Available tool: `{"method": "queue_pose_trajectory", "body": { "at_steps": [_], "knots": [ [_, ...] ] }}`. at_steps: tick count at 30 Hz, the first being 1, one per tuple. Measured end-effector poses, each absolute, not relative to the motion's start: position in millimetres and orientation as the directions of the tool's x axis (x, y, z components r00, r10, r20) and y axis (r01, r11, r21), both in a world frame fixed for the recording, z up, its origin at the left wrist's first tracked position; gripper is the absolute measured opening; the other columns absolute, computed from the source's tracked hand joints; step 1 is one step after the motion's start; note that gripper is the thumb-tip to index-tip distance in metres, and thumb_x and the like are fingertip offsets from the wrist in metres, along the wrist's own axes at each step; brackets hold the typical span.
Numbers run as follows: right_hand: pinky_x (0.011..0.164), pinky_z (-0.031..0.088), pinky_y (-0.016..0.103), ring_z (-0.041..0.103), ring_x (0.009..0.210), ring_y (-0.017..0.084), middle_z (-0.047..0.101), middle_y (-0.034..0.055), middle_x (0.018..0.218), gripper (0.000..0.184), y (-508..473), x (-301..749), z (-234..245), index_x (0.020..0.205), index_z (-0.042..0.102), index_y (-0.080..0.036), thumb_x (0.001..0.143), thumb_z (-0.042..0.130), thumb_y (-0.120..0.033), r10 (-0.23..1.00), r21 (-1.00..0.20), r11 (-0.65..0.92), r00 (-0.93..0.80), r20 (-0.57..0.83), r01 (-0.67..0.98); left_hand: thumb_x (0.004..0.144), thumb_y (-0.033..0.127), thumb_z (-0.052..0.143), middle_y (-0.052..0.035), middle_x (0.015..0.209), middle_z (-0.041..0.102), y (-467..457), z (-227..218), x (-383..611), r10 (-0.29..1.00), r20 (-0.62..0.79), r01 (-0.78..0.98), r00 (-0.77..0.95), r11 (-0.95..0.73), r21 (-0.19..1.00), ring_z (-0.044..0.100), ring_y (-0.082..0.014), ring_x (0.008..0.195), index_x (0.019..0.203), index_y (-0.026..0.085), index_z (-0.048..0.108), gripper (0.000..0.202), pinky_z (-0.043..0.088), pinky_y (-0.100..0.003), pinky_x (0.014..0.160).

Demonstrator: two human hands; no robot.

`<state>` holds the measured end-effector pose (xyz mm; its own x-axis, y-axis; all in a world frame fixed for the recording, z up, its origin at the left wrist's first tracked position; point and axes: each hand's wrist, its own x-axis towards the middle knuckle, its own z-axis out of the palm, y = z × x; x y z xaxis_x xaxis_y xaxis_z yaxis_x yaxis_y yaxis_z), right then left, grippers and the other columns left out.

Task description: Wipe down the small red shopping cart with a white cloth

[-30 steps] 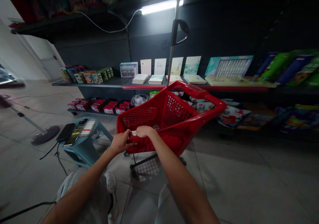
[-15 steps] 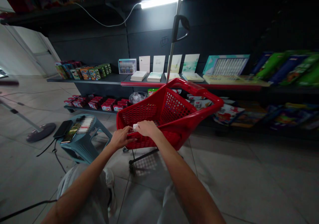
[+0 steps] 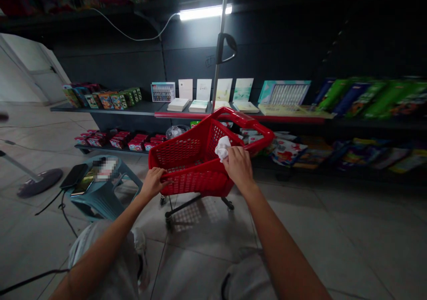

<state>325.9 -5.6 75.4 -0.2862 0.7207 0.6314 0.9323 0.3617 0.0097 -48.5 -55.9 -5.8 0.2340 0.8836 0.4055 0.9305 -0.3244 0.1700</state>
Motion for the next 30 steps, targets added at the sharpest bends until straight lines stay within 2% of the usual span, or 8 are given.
{"method": "queue_pose_trajectory", "body": {
  "at_steps": [5,8,12,15,19,23,27,30],
  "knots": [
    [0.084,0.049,0.039,0.055,0.108,0.031,0.063,0.0158,0.109,0.023,-7.6,324.3,68.3,0.111,0.059,-0.019,0.093,0.044,-0.021,0.747,-0.183,0.275,-0.089,0.659,0.944,0.093,0.040,0.069,-0.0103,0.103,0.070,-50.9,-14.4,-41.7,0.860,0.455,0.915,0.229,-0.350,0.202,0.061,-0.0268,0.106,0.103,0.020,0.065,0.022,0.045,-0.040,0.096],
    [0.091,0.049,0.041,0.055,0.111,0.032,0.060,0.0171,0.113,0.026,2.2,334.2,62.2,0.114,0.059,-0.018,0.093,0.044,-0.024,0.744,-0.333,0.246,0.043,0.667,0.910,0.094,0.036,0.068,-0.0096,0.103,0.071,-50.1,-14.8,-39.5,0.866,0.434,0.909,0.248,-0.364,0.206,0.062,-0.0263,0.105,0.104,0.020,0.065,0.019,0.044,-0.040,0.096],
    [0.102,0.044,0.049,0.054,0.115,0.035,0.059,0.0197,0.114,0.034,14.0,356.4,52.4,0.118,0.059,-0.015,0.088,0.046,-0.022,0.658,-0.534,0.192,0.297,0.693,0.823,0.094,0.034,0.067,-0.0089,0.104,0.072,-51.8,-9.4,-37.6,0.889,0.377,0.908,0.261,-0.359,0.217,0.062,-0.0252,0.103,0.104,0.020,0.065,0.017,0.043,-0.038,0.092],
    [0.105,0.042,0.054,0.054,0.117,0.037,0.059,0.0226,0.116,0.038,17.3,361.9,46.5,0.121,0.059,-0.013,0.086,0.050,-0.023,0.632,-0.626,0.177,0.400,0.664,0.759,0.095,0.034,0.066,-0.0089,0.101,0.072,-52.6,-5.3,-38.1,0.893,0.358,0.907,0.272,-0.362,0.216,0.062,-0.0249,0.101,0.101,0.019,0.065,0.016,0.042,-0.038,0.089],
    [0.103,0.044,0.050,0.056,0.114,0.035,0.060,0.0212,0.114,0.036,17.4,339.8,41.0,0.117,0.059,-0.014,0.085,0.058,-0.030,0.679,-0.631,0.211,0.353,0.644,0.746,0.095,0.031,0.063,-0.0080,0.095,0.071,-51.0,-4.3,-42.8,0.885,0.357,0.896,0.300,-0.390,0.212,0.062,-0.0245,0.098,0.093,0.019,0.066,0.013,0.040,-0.039,0.090],
    [0.098,0.048,0.043,0.058,0.106,0.030,0.060,0.0170,0.113,0.030,11.9,296.6,32.4,0.114,0.058,-0.017,0.086,0.058,-0.028,0.729,-0.586,0.327,0.196,0.655,0.742,0.095,0.026,0.062,-0.0070,0.092,0.071,-49.4,-4.8,-47.7,0.879,0.346,0.870,0.328,-0.424,0.251,0.061,-0.0232,0.098,0.089,0.019,0.066,0.010,0.038,-0.039,0.092],
    [0.099,0.047,0.042,0.055,0.110,0.029,0.062,0.0129,0.114,0.022,-3.9,244.5,22.6,0.109,0.062,-0.020,0.088,0.059,-0.024,0.736,-0.471,0.489,-0.057,0.675,0.735,0.094,0.029,0.062,-0.0075,0.095,0.071,-50.3,-4.2,-48.5,0.878,0.337,0.859,0.341,-0.437,0.269,0.060,-0.0237,0.101,0.092,0.019,0.066,0.011,0.037,-0.039,0.095],
    [0.107,0.042,0.041,0.051,0.121,0.029,0.063,0.0116,0.122,0.027,-16.7,209.5,21.1,0.112,0.065,-0.020,0.087,0.056,-0.014,0.695,-0.348,0.581,-0.227,0.682,0.736,0.096,0.031,0.059,-0.0079,0.096,0.071,-51.0,-3.9,-49.2,0.875,0.338,0.853,0.347,-0.444,0.274,0.060,-0.0241,0.102,0.091,0.019,0.066,0.015,0.036,-0.040,0.096]
  ]
}}
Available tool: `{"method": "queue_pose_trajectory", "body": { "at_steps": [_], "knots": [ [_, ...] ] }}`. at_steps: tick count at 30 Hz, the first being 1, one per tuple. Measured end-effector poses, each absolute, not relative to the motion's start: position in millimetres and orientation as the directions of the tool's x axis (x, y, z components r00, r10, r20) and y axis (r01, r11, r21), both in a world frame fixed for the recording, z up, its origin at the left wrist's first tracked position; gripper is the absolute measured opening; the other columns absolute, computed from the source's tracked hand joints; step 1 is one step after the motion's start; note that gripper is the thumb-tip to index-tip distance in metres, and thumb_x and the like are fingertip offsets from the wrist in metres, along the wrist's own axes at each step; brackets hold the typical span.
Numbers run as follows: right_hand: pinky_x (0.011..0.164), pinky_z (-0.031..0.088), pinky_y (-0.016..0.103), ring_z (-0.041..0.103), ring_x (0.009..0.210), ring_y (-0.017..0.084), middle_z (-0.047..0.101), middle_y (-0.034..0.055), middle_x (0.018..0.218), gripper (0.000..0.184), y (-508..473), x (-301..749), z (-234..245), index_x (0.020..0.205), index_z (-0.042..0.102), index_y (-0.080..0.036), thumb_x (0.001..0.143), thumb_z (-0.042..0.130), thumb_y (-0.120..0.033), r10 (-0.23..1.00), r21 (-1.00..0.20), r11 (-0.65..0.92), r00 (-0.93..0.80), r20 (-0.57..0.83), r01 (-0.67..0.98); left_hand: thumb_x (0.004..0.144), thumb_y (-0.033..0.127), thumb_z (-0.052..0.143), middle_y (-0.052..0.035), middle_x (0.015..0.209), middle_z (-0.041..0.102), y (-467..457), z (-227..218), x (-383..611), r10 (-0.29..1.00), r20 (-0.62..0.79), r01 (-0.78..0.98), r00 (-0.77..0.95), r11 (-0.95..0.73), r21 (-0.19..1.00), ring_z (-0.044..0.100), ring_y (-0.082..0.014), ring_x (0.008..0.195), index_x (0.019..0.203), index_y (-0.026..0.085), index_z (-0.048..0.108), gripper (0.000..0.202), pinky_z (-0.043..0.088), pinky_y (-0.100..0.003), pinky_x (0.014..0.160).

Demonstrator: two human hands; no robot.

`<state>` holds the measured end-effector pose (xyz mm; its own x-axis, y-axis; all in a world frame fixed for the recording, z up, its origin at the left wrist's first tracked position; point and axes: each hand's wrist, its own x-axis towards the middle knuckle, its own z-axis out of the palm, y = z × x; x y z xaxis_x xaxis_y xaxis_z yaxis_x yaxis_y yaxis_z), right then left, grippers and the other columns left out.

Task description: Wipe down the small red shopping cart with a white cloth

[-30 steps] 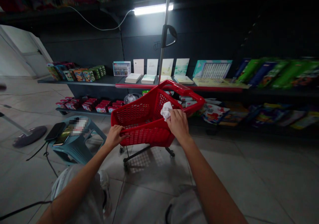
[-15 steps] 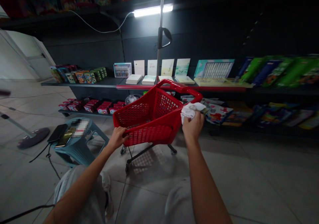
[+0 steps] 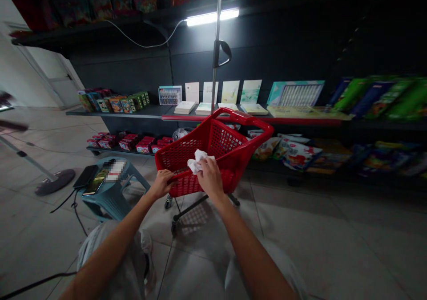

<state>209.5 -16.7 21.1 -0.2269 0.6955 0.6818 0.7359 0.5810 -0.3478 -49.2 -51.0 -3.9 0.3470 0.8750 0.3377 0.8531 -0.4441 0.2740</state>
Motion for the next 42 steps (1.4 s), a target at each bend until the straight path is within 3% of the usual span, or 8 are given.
{"method": "queue_pose_trajectory", "body": {
  "at_steps": [3,6,15,22,27,34,38,42],
  "knots": [
    [0.110,0.036,0.042,0.051,0.122,0.029,0.065,0.0114,0.124,0.030,-21.6,189.8,25.8,0.116,0.066,-0.019,0.089,0.054,-0.013,0.668,-0.237,0.617,-0.341,0.661,0.750,0.097,0.031,0.058,-0.0077,0.098,0.071,-50.5,-4.6,-52.1,0.863,0.352,0.841,0.362,-0.465,0.276,0.059,-0.0239,0.104,0.091,0.019,0.065,0.015,0.036,-0.040,0.097],
    [0.103,0.038,0.040,0.056,0.109,0.027,0.069,0.0117,0.113,0.028,-16.8,189.3,34.3,0.117,0.067,-0.017,0.092,0.054,-0.016,0.724,-0.178,0.555,-0.367,0.584,0.812,0.096,0.030,0.057,-0.0076,0.099,0.071,-49.6,-5.7,-56.4,0.858,0.357,0.841,0.368,-0.471,0.265,0.058,-0.0238,0.105,0.091,0.019,0.064,0.014,0.035,-0.041,0.098],
    [0.087,0.039,0.036,0.060,0.099,0.027,0.071,0.0141,0.108,0.029,19.8,252.2,62.2,0.118,0.070,-0.015,0.093,0.057,-0.021,0.843,-0.126,0.265,-0.166,0.512,0.956,0.097,0.030,0.056,-0.0091,0.102,0.070,-45.3,-8.1,-61.4,0.878,0.308,0.873,0.367,-0.439,0.213,0.058,-0.0245,0.105,0.093,0.019,0.062,0.013,0.037,-0.041,0.099],
    [0.096,0.043,0.034,0.060,0.107,0.026,0.070,0.0113,0.112,0.030,26.8,280.5,56.7,0.115,0.069,-0.017,0.088,0.057,-0.015,0.790,-0.192,0.411,-0.243,0.562,0.891,0.093,0.026,0.055,-0.0089,0.102,0.071,-42.9,0.3,-60.5,0.892,0.238,0.880,0.384,-0.432,0.198,0.061,-0.0243,0.105,0.097,0.019,0.066,0.013,0.040,-0.040,0.100],
    [0.092,0.040,0.036,0.059,0.103,0.028,0.070,0.0124,0.109,0.027,25.9,277.1,57.2,0.114,0.068,-0.017,0.091,0.055,-0.019,0.795,-0.134,0.372,-0.240,0.558,0.918,0.096,0.039,0.055,-0.0096,0.108,0.070,-34.8,12.8,-61.7,0.896,0.105,0.878,0.431,-0.443,0.181,0.064,-0.0230,0.103,0.103,0.019,0.069,0.025,0.045,-0.036,0.093],
    [0.094,0.034,0.039,0.056,0.103,0.030,0.069,0.0145,0.108,0.036,18.6,263.8,62.4,0.116,0.066,-0.015,0.095,0.057,-0.043,0.815,-0.020,0.292,-0.237,0.528,0.956,0.102,0.036,0.048,-0.0108,0.113,0.071,-31.0,20.3,-58.1,0.903,-0.003,0.893,0.430,-0.425,0.147,0.065,-0.0231,0.107,0.108,0.019,0.067,0.026,0.045,-0.035,0.092],
    [0.094,0.032,0.039,0.056,0.103,0.029,0.070,0.0148,0.108,0.046,14.9,260.2,63.2,0.113,0.068,-0.016,0.101,0.047,-0.055,0.814,-0.037,0.295,-0.231,0.533,0.955,0.100,0.028,0.049,-0.0123,0.119,0.069,-40.6,19.5,-48.8,0.924,-0.023,0.918,0.382,-0.377,0.122,0.063,-0.0252,0.110,0.114,0.017,0.061,0.021,0.044,-0.038,0.093],
    [0.092,0.031,0.039,0.057,0.101,0.027,0.071,0.0136,0.108,0.037,17.2,259.4,65.2,0.110,0.071,-0.019,0.103,0.047,-0.046,0.838,-0.023,0.282,-0.234,0.494,0.959,0.094,0.012,0.047,-0.0174,0.126,0.066,-55.4,14.8,-37.7,0.948,0.047,0.947,0.315,-0.317,0.047,0.056,-0.0308,0.118,0.123,0.016,0.054,0.030,0.039,-0.048,0.101]
  ]
}}
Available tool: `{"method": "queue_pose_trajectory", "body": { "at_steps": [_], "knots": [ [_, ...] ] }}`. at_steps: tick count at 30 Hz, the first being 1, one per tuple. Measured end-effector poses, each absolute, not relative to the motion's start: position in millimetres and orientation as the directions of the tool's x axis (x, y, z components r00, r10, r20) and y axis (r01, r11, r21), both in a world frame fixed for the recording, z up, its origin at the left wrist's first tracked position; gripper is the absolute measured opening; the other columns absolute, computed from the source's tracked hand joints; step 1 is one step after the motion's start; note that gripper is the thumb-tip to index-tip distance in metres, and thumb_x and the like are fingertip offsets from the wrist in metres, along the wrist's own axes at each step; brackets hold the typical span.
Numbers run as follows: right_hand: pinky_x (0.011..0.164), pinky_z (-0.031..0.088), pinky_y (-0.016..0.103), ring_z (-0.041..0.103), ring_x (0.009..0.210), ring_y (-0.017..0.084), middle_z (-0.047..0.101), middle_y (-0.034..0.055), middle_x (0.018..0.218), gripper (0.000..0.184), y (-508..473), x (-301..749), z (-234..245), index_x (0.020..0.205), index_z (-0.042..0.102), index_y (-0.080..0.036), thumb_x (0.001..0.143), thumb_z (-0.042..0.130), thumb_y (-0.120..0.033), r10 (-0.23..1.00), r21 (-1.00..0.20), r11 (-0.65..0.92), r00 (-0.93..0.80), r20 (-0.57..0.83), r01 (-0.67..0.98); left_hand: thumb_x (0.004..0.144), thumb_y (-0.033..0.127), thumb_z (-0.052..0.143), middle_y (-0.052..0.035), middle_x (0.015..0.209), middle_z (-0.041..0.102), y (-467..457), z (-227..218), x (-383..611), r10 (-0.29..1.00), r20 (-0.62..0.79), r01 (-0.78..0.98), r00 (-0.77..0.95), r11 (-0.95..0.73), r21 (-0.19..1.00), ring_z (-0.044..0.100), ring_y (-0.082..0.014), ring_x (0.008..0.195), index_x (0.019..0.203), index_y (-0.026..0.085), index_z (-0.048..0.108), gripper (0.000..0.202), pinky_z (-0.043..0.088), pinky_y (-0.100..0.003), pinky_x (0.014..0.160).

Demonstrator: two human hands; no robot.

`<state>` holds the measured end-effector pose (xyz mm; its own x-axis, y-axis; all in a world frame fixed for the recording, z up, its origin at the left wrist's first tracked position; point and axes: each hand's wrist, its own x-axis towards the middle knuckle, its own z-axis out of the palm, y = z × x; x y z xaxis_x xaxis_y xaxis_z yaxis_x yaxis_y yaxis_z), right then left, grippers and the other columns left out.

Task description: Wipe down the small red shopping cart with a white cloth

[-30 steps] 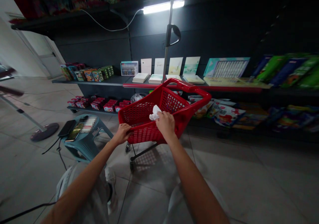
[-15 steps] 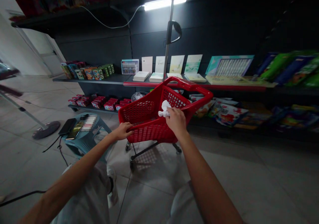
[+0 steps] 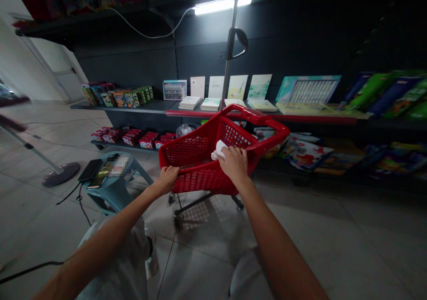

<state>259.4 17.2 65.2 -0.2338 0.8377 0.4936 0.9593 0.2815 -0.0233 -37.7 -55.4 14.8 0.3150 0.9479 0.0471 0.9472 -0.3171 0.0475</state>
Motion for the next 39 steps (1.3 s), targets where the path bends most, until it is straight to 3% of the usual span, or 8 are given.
{"method": "queue_pose_trajectory", "body": {
  "at_steps": [6,15,17,19,21,26,34,39],
  "knots": [
    [0.089,0.031,0.039,0.058,0.099,0.026,0.072,0.0122,0.106,0.031,14.0,262.9,64.4,0.113,0.072,-0.021,0.100,0.051,-0.040,0.864,-0.011,0.278,-0.245,0.440,0.961,0.097,0.011,0.042,-0.0175,0.120,0.068,-57.3,8.9,-36.1,0.956,0.089,0.957,0.281,-0.286,0.049,0.061,-0.0311,0.111,0.124,0.017,0.053,0.030,0.041,-0.045,0.093],
    [0.094,0.035,0.037,0.056,0.099,0.027,0.070,0.0122,0.104,0.021,14.8,303.4,58.9,0.108,0.067,-0.017,0.091,0.058,-0.025,0.773,-0.088,0.326,-0.212,0.598,0.941,0.103,0.025,0.043,-0.0140,0.115,0.069,-50.7,3.2,-35.1,0.940,0.127,0.941,0.316,-0.328,0.083,0.063,-0.0281,0.109,0.116,0.018,0.055,0.019,0.043,-0.042,0.097],
    [0.094,0.036,0.037,0.056,0.101,0.028,0.069,0.0123,0.105,0.021,18.5,314.5,60.1,0.108,0.066,-0.017,0.090,0.058,-0.025,0.739,-0.103,0.316,-0.177,0.650,0.943,0.103,0.028,0.046,-0.0123,0.114,0.068,-52.5,0.3,-35.3,0.936,0.180,0.942,0.301,-0.321,0.095,0.062,-0.0278,0.111,0.116,0.020,0.056,0.019,0.039,-0.047,0.107],
    [0.095,0.037,0.037,0.056,0.102,0.028,0.068,0.0116,0.104,0.021,20.4,321.4,60.9,0.109,0.065,-0.018,0.090,0.058,-0.024,0.714,-0.105,0.327,-0.173,0.679,0.939,0.102,0.028,0.048,-0.0111,0.115,0.068,-54.3,-2.5,-35.7,0.935,0.244,0.950,0.259,-0.292,0.109,0.059,-0.0282,0.117,0.119,0.022,0.056,0.019,0.027,-0.057,0.118],
    [0.096,0.038,0.037,0.056,0.103,0.028,0.068,0.0112,0.104,0.024,20.7,323.6,60.7,0.112,0.064,-0.018,0.090,0.058,-0.024,0.705,-0.099,0.342,-0.186,0.684,0.935,0.102,0.027,0.049,-0.0110,0.118,0.066,-55.1,-4.2,-36.0,0.940,0.261,0.956,0.219,-0.261,0.135,0.056,-0.0288,0.121,0.121,0.023,0.056,0.021,0.021,-0.063,0.120],
    [0.099,0.037,0.039,0.055,0.103,0.029,0.068,0.0120,0.105,0.025,19.7,319.5,58.1,0.112,0.067,-0.018,0.091,0.059,-0.027,0.724,-0.076,0.332,-0.202,0.660,0.940,0.103,0.033,0.047,-0.0128,0.118,0.065,-54.7,-2.1,-34.4,0.958,0.197,0.955,0.210,-0.244,0.169,0.057,-0.0294,0.116,0.116,0.022,0.056,0.019,0.042,-0.048,0.104],
    [0.098,0.036,0.040,0.054,0.101,0.029,0.068,0.0121,0.104,0.023,16.2,317.5,59.9,0.109,0.069,-0.018,0.091,0.058,-0.027,0.736,-0.066,0.322,-0.206,0.645,0.944,0.104,0.033,0.045,-0.0122,0.113,0.067,-59.4,1.0,-32.1,0.957,0.200,0.962,0.212,-0.240,0.130,0.058,-0.0286,0.110,0.112,0.022,0.056,0.017,0.042,-0.044,0.097],
    [0.096,0.036,0.040,0.054,0.100,0.029,0.069,0.0122,0.103,0.024,13.4,315.3,62.6,0.109,0.069,-0.018,0.090,0.059,-0.028,0.743,-0.070,0.314,-0.199,0.640,0.947,0.105,0.034,0.045,-0.0118,0.117,0.067,-61.3,-3.5,-34.8,0.955,0.195,0.960,0.222,-0.249,0.131,0.059,-0.0280,0.113,0.116,0.022,0.056,0.020,0.042,-0.045,0.100]
  ]
}}
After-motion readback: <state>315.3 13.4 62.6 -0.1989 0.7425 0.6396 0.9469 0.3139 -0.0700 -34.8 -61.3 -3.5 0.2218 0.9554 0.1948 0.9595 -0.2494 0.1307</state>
